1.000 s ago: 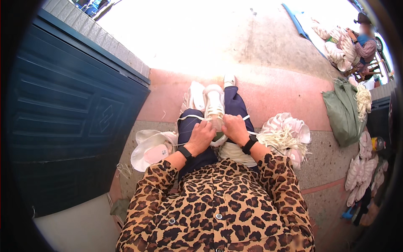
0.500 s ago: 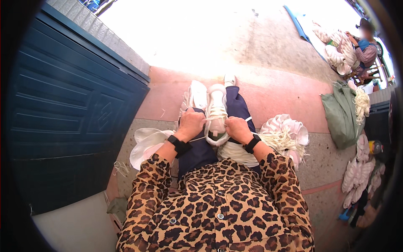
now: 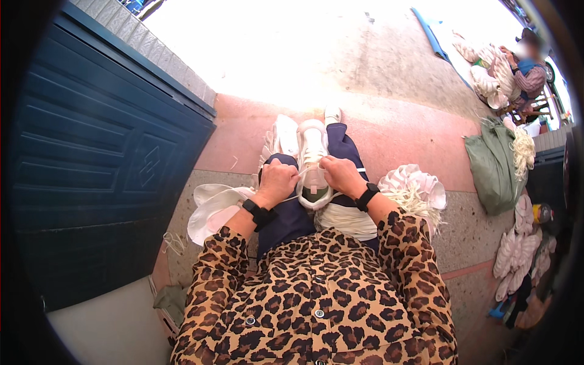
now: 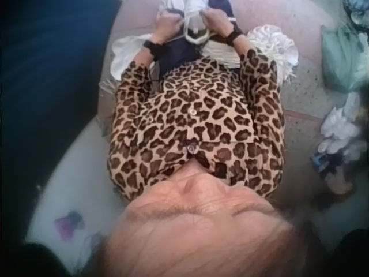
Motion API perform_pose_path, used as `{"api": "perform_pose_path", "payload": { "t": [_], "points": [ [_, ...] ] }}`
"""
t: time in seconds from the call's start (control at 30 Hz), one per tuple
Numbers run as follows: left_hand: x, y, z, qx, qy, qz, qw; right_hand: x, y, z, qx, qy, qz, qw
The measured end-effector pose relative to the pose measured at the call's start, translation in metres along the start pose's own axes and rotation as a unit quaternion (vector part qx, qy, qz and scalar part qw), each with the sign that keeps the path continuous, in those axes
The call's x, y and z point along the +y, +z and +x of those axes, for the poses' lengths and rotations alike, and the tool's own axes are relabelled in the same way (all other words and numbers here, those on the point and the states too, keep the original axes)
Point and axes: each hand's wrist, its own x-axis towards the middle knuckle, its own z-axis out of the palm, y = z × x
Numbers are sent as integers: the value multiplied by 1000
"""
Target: Lacing a white sneaker by hand.
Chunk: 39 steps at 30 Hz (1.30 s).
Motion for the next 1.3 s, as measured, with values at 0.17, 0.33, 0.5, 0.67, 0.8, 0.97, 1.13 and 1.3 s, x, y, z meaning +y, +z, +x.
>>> {"api": "perform_pose_path", "payload": {
  "t": [0.17, 0.33, 0.5, 0.67, 0.8, 0.97, 1.13, 1.3],
  "points": [
    [3, 2, -6, 2, 10, -7, 1000, -5, -1, 12, -75, 15, -59, 995],
    [0, 10, -5, 14, -5, -24, 1000, 10, -1, 19, -87, 23, 10, 996],
    [0, 17, -1, -33, -56, -135, 989, 17, -5, 16, -61, 98, 223, 968],
    [-4, 20, 1, -52, -46, -124, 990, 22, -15, 2, 32, 54, -19, 998],
    [-9, 22, 2, -54, -134, -239, 960, 20, -3, -4, 46, 110, 105, 987],
    [7, 9, 23, -94, -307, -393, 862, 30, 8, 18, -69, 268, 207, 938],
    [10, 6, 34, -194, -333, -317, 867, 35, 11, 24, -93, 237, 132, 958],
    [3, 34, 26, -53, -151, -124, 979, 22, 10, 26, -129, 182, 197, 955]
  ]
}}
